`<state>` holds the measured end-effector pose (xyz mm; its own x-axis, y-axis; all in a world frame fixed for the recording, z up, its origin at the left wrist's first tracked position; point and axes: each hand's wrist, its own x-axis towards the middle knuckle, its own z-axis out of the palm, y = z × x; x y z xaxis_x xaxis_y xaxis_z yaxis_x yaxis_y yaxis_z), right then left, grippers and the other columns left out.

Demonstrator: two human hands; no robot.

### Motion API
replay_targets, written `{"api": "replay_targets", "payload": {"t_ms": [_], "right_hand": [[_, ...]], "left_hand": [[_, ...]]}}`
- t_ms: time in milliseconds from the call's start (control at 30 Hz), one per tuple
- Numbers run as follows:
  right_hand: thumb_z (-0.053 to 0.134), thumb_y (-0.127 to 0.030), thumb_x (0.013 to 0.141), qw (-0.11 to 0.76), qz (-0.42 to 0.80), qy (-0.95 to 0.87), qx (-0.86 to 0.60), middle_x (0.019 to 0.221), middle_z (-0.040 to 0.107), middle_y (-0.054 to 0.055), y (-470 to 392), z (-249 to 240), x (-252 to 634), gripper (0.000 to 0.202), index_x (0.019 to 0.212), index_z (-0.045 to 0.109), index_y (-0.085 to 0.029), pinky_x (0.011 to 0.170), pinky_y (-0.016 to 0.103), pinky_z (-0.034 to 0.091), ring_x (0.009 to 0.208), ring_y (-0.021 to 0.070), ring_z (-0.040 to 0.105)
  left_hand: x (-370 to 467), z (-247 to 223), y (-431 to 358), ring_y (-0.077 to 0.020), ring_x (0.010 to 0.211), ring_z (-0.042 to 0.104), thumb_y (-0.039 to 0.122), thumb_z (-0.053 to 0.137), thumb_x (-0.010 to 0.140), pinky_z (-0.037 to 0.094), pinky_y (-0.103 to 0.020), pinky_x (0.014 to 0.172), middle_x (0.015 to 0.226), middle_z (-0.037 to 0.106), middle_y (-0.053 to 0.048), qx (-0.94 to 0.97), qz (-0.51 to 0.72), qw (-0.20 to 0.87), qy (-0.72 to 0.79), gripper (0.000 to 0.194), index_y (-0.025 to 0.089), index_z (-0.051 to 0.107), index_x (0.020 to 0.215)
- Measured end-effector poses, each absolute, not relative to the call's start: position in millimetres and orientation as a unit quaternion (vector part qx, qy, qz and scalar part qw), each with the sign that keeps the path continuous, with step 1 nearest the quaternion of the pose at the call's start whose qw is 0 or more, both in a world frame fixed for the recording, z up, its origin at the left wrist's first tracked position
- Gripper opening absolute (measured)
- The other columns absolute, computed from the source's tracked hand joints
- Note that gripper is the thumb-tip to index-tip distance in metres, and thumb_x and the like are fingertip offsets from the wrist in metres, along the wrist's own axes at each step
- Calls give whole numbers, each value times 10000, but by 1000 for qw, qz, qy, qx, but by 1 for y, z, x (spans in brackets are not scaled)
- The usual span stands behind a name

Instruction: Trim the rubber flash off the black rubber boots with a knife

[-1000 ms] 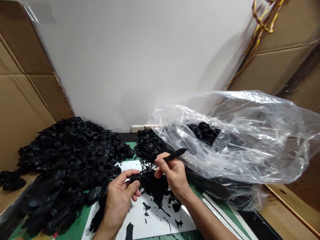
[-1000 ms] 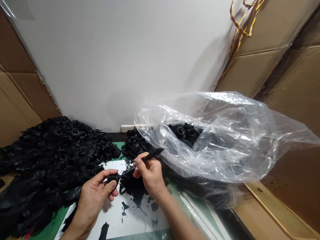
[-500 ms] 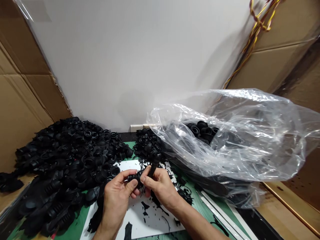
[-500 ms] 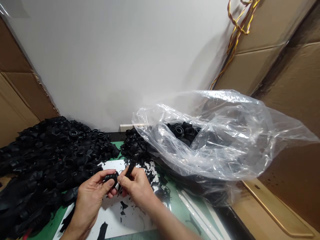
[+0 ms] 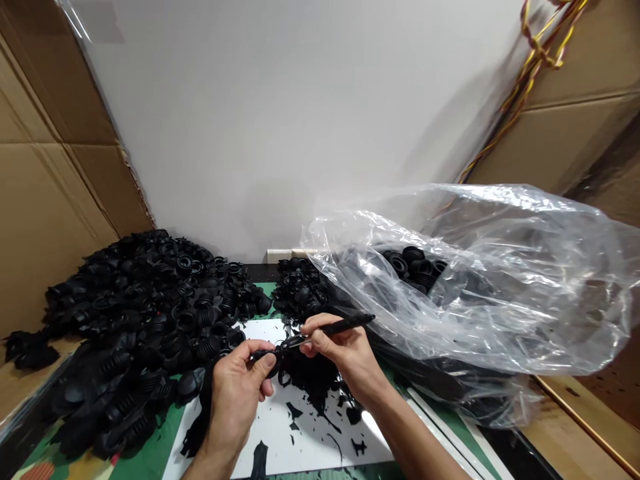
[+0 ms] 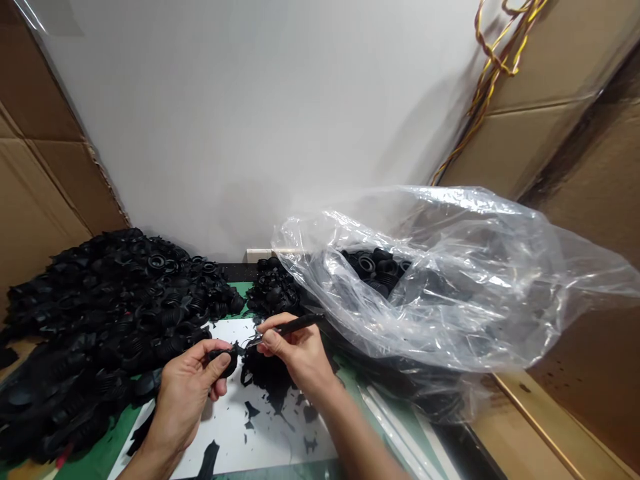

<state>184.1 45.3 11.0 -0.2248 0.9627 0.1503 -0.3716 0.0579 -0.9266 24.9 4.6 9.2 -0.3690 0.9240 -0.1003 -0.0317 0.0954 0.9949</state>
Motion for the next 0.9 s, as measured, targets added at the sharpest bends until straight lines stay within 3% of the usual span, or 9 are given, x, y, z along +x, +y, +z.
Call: {"api": "replay_targets", "payload": {"t_ms": [133, 300, 600, 900], "right_hand": [[769, -390, 643, 516, 639, -502, -271, 672, 625, 20, 41, 13, 181, 249, 723, 706, -163, 580, 274, 509, 592, 147, 611], [760, -397, 651, 574, 613, -471, -269, 681, 623, 18, 39, 18, 182, 240, 705, 707, -170, 543, 272, 514, 563, 142, 604], [751, -393, 667, 567, 604, -491, -272, 605, 619, 15, 38, 8, 175, 241, 727, 708, -164, 538, 263, 496, 535, 147, 616], [735, -373, 702, 579, 538, -559, -252, 784, 640, 58, 39, 7, 176, 185, 733, 719, -191, 566, 274, 529, 666, 165, 618]], "left_hand": [[25, 6, 4, -80, 318, 377, 376, 715, 572, 273, -183, 363, 318, 489, 51, 387, 546, 415, 616, 255, 159, 675, 701], [23, 3, 4, -86, 335, 381, 373, 697, 588, 269, -183, 372, 319, 484, 53, 400, 537, 401, 625, 251, 160, 677, 719], [22, -1, 3, -74, 344, 364, 391, 684, 623, 261, -176, 375, 342, 489, 61, 408, 530, 416, 616, 273, 155, 661, 759], [23, 2, 3, -68, 331, 345, 399, 679, 604, 246, -177, 361, 329, 482, 62, 396, 529, 429, 616, 296, 149, 642, 758]]}}
